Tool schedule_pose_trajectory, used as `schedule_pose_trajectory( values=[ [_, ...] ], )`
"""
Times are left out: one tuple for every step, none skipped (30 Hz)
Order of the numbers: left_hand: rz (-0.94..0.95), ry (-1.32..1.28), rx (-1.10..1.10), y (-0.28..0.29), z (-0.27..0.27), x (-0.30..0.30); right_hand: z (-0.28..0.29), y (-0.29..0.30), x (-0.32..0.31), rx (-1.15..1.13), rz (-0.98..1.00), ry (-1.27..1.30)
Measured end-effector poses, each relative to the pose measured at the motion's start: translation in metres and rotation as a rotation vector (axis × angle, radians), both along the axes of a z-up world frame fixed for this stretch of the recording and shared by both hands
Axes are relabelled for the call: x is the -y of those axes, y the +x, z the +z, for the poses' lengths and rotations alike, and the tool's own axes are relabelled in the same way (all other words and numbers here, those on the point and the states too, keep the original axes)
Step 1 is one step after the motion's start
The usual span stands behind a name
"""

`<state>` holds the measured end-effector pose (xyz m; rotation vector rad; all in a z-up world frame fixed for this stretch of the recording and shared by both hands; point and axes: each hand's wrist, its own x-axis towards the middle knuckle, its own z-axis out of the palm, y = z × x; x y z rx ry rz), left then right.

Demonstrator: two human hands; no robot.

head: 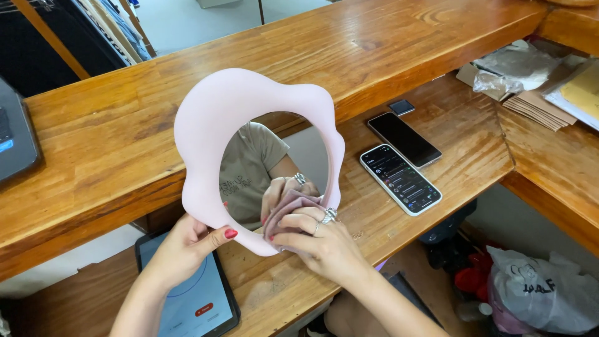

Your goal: Cleaning a small pink-framed mirror using a pink cloth on a wooden counter.

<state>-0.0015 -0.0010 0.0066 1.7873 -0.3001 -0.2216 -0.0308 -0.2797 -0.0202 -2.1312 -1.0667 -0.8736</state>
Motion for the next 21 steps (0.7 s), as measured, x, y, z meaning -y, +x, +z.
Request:
schedule_pose_trajectory(
  values=[
    [0.003, -0.001, -0.002, -0.001, 0.000, 0.001, -0.002, -0.003, 0.004, -0.002, 0.003, -0.001],
    [-0.019, 0.005, 0.013, -0.001, 0.002, 0.001, -0.002, -0.005, 0.008, -0.056, -0.048, 0.009],
    [-0.041, 0.010, 0.028, 0.000, 0.003, 0.001, -0.003, -0.008, 0.011, -0.111, -0.099, 0.018],
    [-0.036, 0.009, 0.028, -0.001, 0.004, 0.001, -0.006, -0.009, 0.011, -0.111, -0.094, 0.017],
    [-0.025, 0.014, 0.015, -0.001, 0.004, 0.002, -0.009, -0.010, 0.011, -0.150, -0.122, 0.033],
    [-0.017, 0.019, 0.001, -0.001, 0.005, 0.003, -0.012, -0.012, 0.011, -0.191, -0.152, 0.049],
    [-0.015, 0.018, 0.000, -0.002, 0.005, 0.003, -0.011, -0.013, 0.008, -0.191, -0.151, 0.048],
    [-0.013, 0.017, 0.006, -0.002, 0.006, 0.004, -0.009, -0.013, 0.004, -0.136, -0.158, 0.030],
    [-0.011, 0.016, 0.013, -0.002, 0.007, 0.005, -0.008, -0.014, 0.000, -0.081, -0.165, 0.012],
    [-0.010, 0.016, 0.014, -0.002, 0.007, 0.005, -0.004, -0.014, -0.006, -0.080, -0.165, 0.013],
    [-0.008, 0.005, 0.009, -0.003, 0.006, 0.005, 0.001, -0.015, -0.011, -0.047, -0.152, 0.000],
    [-0.005, -0.006, 0.007, -0.003, 0.006, 0.005, 0.005, -0.015, -0.017, -0.012, -0.139, -0.012],
    [-0.004, -0.005, 0.010, -0.003, 0.009, 0.006, 0.008, -0.014, -0.022, -0.009, -0.137, -0.012],
    [-0.028, -0.002, 0.026, -0.003, 0.010, 0.007, 0.010, -0.014, -0.027, -0.007, -0.126, 0.012],
    [-0.053, 0.001, 0.042, -0.004, 0.012, 0.008, 0.012, -0.014, -0.032, -0.006, -0.114, 0.036],
    [-0.051, 0.000, 0.041, -0.004, 0.014, 0.008, 0.011, -0.017, -0.031, -0.007, -0.113, 0.035],
    [-0.055, 0.024, 0.047, -0.005, 0.017, 0.008, 0.011, -0.019, -0.031, -0.050, -0.151, 0.032],
    [-0.057, 0.049, 0.052, -0.006, 0.019, 0.009, 0.009, -0.022, -0.030, -0.094, -0.189, 0.028],
    [-0.054, 0.047, 0.050, -0.006, 0.016, 0.007, 0.004, -0.024, -0.026, -0.096, -0.187, 0.026],
    [-0.041, 0.049, 0.039, -0.005, 0.014, 0.006, -0.001, -0.026, -0.021, -0.205, -0.248, 0.021],
    [-0.028, 0.052, 0.028, -0.004, 0.012, 0.005, -0.006, -0.028, -0.016, -0.314, -0.308, 0.015]
  ],
)
